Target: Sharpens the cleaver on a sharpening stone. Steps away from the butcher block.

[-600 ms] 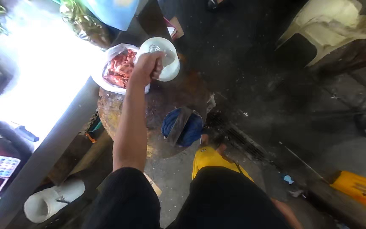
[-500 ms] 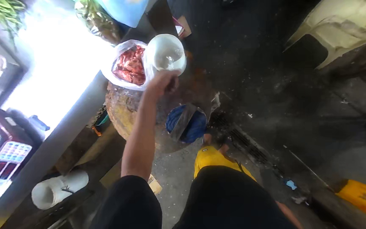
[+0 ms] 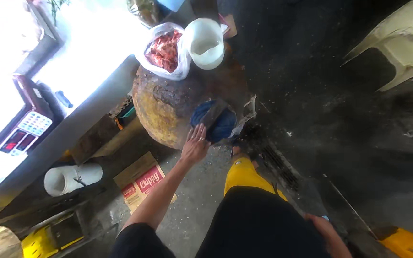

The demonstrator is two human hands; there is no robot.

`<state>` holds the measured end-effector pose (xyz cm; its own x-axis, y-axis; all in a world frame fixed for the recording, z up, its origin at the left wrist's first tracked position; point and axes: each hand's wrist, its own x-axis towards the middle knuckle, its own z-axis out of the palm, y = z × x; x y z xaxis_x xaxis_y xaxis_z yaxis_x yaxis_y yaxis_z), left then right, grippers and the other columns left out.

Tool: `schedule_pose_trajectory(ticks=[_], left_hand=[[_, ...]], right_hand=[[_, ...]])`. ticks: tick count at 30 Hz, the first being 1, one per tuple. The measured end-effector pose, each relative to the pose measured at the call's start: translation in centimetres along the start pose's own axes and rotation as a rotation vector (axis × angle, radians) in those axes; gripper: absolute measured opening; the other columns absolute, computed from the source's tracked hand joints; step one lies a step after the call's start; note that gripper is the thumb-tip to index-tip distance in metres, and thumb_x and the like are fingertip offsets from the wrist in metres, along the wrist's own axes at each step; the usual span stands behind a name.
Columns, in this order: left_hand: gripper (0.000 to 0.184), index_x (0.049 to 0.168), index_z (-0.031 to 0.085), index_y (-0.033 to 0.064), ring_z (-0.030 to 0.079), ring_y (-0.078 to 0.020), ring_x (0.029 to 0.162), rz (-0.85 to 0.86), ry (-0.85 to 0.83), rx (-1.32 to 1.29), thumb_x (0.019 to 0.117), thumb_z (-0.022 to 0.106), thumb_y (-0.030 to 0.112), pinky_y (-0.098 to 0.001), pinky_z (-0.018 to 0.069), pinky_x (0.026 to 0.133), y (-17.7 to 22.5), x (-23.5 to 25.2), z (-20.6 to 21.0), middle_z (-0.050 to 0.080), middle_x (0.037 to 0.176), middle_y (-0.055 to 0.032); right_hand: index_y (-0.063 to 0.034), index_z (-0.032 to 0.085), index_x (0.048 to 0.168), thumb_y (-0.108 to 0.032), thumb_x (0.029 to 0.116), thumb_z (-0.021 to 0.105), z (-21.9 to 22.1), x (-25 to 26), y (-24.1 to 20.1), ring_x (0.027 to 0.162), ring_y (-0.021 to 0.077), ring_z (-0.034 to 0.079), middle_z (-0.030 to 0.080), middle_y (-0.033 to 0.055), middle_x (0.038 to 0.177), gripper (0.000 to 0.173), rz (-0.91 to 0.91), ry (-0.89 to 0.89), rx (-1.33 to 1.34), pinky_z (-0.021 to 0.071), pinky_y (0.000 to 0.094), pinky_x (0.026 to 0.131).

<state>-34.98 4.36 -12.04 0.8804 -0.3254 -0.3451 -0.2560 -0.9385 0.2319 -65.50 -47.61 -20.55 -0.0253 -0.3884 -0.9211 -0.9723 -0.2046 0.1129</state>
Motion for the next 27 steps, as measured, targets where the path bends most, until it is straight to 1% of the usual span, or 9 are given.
schedule_pose_trajectory(ticks=[3,6,10,15,18,20,22,25,27], left_hand=[[0.076,0.161,0.026,0.0018,0.012,-0.0275,0.159,-0.032,0.133,0.010,0.1042,0.045,0.048,-0.0503,0.0101,0.129,3.1,6.5,0.9,0.017,0.171,-0.0155],[0.067,0.162,0.026,0.0065,0.010,-0.0227,0.160,-0.086,0.246,-0.033,0.1070,0.039,0.042,-0.0520,0.0079,0.129,5.2,10.9,1.4,0.016,0.172,-0.0080],[0.059,0.158,0.037,0.0066,0.031,-0.0267,0.154,-0.171,0.329,-0.170,0.1053,0.051,0.029,-0.0472,0.0256,0.126,2.1,7.4,1.6,0.034,0.166,-0.0112],[0.058,0.153,0.047,0.0112,0.045,-0.0284,0.146,-0.158,0.220,-0.356,0.0978,0.065,0.015,-0.0522,0.0378,0.119,0.0,4.9,-0.6,0.046,0.159,-0.0078],[0.062,0.153,0.048,0.0131,0.053,-0.0315,0.139,-0.123,0.185,-0.387,0.0950,0.069,0.012,-0.0572,0.0449,0.111,-0.3,4.0,-0.7,0.049,0.157,-0.0070],[0.061,0.152,0.050,0.0147,0.054,-0.0314,0.138,-0.122,0.171,-0.393,0.0947,0.071,0.014,-0.0587,0.0459,0.110,-0.5,3.6,-0.7,0.049,0.157,-0.0061],[0.063,0.154,0.048,0.0175,0.053,-0.0288,0.139,-0.119,0.180,-0.362,0.0950,0.071,0.019,-0.0572,0.0463,0.110,-0.9,3.4,-0.4,0.047,0.159,-0.0029],[0.071,0.156,0.044,0.0144,0.047,-0.0261,0.145,-0.174,0.267,-0.372,0.0936,0.075,0.030,-0.0514,0.0395,0.118,-1.6,1.7,1.4,0.044,0.161,-0.0050],[0.076,0.154,0.046,0.0127,0.047,-0.0262,0.144,-0.226,0.312,-0.387,0.0900,0.079,0.035,-0.0508,0.0392,0.118,-2.9,0.3,2.1,0.047,0.158,-0.0064]], right_hand=[[0.0028,0.065,0.117,-0.034,0.1000,0.065,-1.1,1.2,0.2,0.076,0.0223,0.064,0.067,0.0149,0.095,0.040,0.004,-0.030,-0.030,0.0552,0.0451,0.073],[0.0033,0.065,0.118,-0.032,0.1014,0.064,-1.9,0.3,-0.4,0.076,0.0216,0.064,0.068,0.0154,0.095,0.039,0.016,-0.020,-0.059,0.0553,0.0436,0.073],[0.0031,0.068,0.114,-0.033,0.0994,0.068,-2.0,1.7,0.4,0.078,0.0235,0.067,0.070,0.0156,0.095,0.039,-0.033,0.018,-0.037,0.0568,0.0463,0.075],[0.0003,0.066,0.106,-0.029,0.0999,0.066,-1.6,-0.4,-1.9,0.060,0.0181,0.063,0.066,0.0091,0.077,0.030,-0.115,-0.059,0.150,0.0574,0.0390,0.058],[-0.0014,0.061,0.129,-0.016,0.0968,0.061,-2.3,-6.4,-4.3,0.058,0.0145,0.062,0.065,0.0065,0.077,0.035,-0.447,-0.232,0.444,0.0573,0.0324,0.055],[-0.0080,0.057,0.138,-0.031,0.0855,0.070,-2.1,-9.9,-5.8,0.066,0.0150,0.067,0.069,0.0050,0.082,0.059,-0.591,-0.333,0.452,0.0608,0.0331,0.063],[-0.0061,0.060,0.136,-0.032,0.0894,0.073,-1.3,-12.4,-8.3,0.074,0.0209,0.070,0.072,0.0102,0.091,0.055,-0.669,-0.219,0.312,0.0627,0.0406,0.072],[-0.0026,0.070,0.116,-0.033,0.0896,0.079,1.4,-14.9,-13.0,0.087,0.0384,0.071,0.072,0.0220,0.097,0.042,-0.631,0.355,-0.038,0.0560,0.0633,0.081],[-0.0034,0.072,0.113,-0.037,0.0875,0.080,2.9,-16.7,-15.2,0.100,0.0449,0.069,0.072,0.0252,0.103,0.043,-0.646,0.506,-0.165,0.0494,0.0705,0.087]])
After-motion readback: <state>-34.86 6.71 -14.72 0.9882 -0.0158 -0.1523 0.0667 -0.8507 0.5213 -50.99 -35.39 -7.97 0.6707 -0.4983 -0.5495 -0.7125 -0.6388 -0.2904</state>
